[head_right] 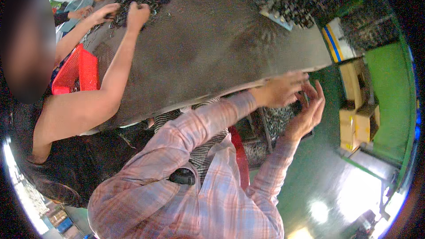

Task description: The person sorts small metal hardware pieces on a table, separating buckles from hooks and placing them into piles. They handle the parts by hand, occasionally moving them into a red basket or a container below the table.

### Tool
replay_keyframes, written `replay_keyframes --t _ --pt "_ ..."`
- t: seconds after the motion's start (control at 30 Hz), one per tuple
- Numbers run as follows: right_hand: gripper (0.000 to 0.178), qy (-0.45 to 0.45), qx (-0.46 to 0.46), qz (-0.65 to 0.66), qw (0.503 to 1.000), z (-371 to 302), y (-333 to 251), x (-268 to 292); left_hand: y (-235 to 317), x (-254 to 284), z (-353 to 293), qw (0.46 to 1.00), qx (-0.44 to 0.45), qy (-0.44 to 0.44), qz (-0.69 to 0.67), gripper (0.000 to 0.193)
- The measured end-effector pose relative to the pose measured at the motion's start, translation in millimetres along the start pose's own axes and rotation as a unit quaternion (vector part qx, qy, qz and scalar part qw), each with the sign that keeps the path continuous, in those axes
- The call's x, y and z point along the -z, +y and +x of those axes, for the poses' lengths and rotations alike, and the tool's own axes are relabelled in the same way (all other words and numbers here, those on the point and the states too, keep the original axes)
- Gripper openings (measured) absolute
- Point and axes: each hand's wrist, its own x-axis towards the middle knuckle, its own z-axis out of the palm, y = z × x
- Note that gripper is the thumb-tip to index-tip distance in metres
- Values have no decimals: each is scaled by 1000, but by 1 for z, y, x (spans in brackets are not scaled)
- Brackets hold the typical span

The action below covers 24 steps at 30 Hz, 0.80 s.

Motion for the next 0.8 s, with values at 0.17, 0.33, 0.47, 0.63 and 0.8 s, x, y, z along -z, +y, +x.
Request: replay_keyframes --t 0.17,0.33,0.47,0.63,0.8 --pt "35 -53 -11 19 998 -4 -7 -65 -1 81 -50 990 89 95 47 24" --pt "47 -347 251 -219 877 -3 64 -200 -11 217 -153 893 336 135 266 31" --pt "65 -310 313 -403 802 39 96 -281 -2 266 -208 794 477 71 371 59" --pt "69 -293 281 -438 802 76 109 -352 -29 269 -187 787 490 47 373 74" --pt "62 -419 390 -342 745 36 94 -364 -57 270 -175 791 481 38 375 83"
